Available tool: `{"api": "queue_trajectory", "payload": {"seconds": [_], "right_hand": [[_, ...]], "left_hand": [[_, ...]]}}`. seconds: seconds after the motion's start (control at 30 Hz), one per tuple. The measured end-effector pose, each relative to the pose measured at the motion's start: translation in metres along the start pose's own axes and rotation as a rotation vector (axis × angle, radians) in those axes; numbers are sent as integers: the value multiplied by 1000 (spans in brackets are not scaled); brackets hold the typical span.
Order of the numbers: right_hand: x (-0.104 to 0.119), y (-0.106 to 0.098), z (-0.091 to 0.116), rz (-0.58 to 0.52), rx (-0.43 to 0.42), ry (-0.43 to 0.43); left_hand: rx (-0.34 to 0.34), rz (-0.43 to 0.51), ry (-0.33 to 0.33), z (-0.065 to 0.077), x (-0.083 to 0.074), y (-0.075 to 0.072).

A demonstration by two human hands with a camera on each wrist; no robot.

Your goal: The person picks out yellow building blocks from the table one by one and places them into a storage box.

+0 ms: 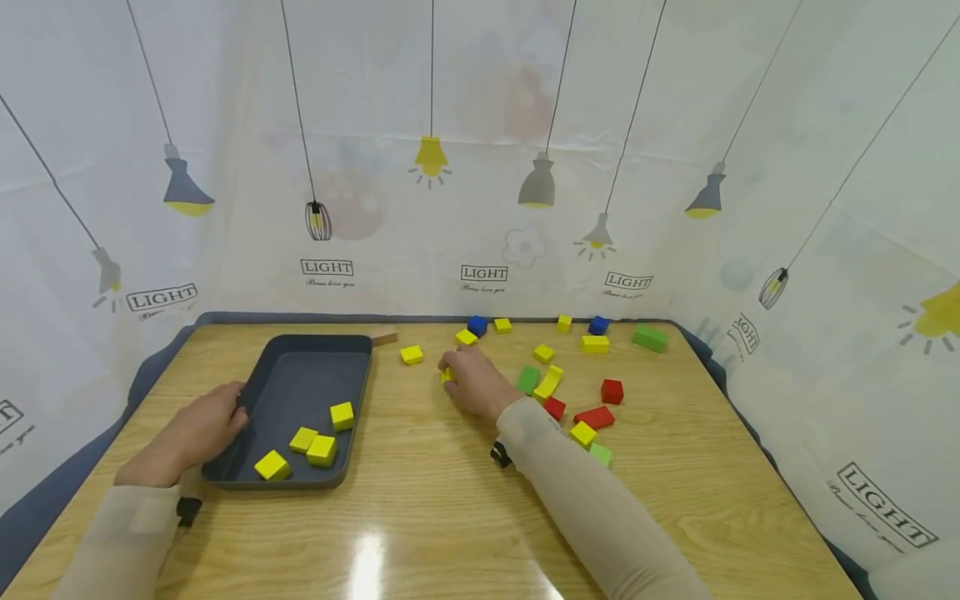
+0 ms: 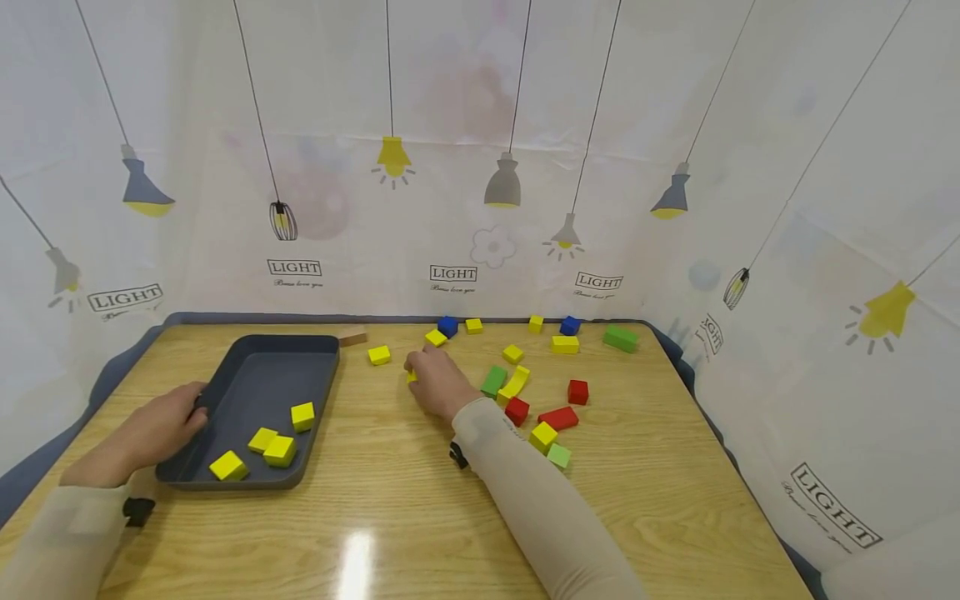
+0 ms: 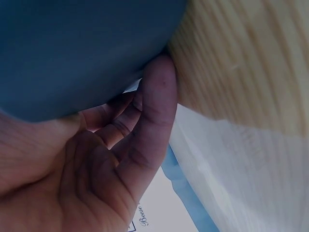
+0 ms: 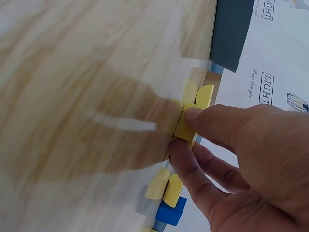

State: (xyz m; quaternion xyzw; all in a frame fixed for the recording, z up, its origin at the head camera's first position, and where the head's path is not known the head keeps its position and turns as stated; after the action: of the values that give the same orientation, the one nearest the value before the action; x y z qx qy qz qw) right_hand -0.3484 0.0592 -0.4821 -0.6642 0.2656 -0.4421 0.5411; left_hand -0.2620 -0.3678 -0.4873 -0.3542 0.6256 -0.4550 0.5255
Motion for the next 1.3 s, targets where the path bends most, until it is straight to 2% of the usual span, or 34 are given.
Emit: {"api": "queue_trajectory", "payload": {"seconds": [0.37,0.77,1.0,1.3], "right_hand": [[6,0,-3,10,-5,-23],[25,-3,-7,6,-33,-73],[44,-2,-12,25,-46,-120],[83,-3,-18,60,-55,-175]], "left_hand": [[5,5,-13,1,0,-2],[0,12,-10,1,1,-2],[8,14,-19,0,3,1],[12,17,-18,0,1,0]]}}
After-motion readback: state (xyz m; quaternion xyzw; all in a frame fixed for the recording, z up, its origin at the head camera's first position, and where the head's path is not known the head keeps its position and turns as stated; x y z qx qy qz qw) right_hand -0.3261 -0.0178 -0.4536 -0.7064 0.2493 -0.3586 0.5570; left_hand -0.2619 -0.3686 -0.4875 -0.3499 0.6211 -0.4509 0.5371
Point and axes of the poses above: each hand's wrist, its own z-axis away from the middle knuckle, its own y-axis out of the palm, x = y × z, the point moved 1 cm from there along -z, towards the middle knuckle, and after that the axes turned 6 degrees about z, right-handed, at the moved point
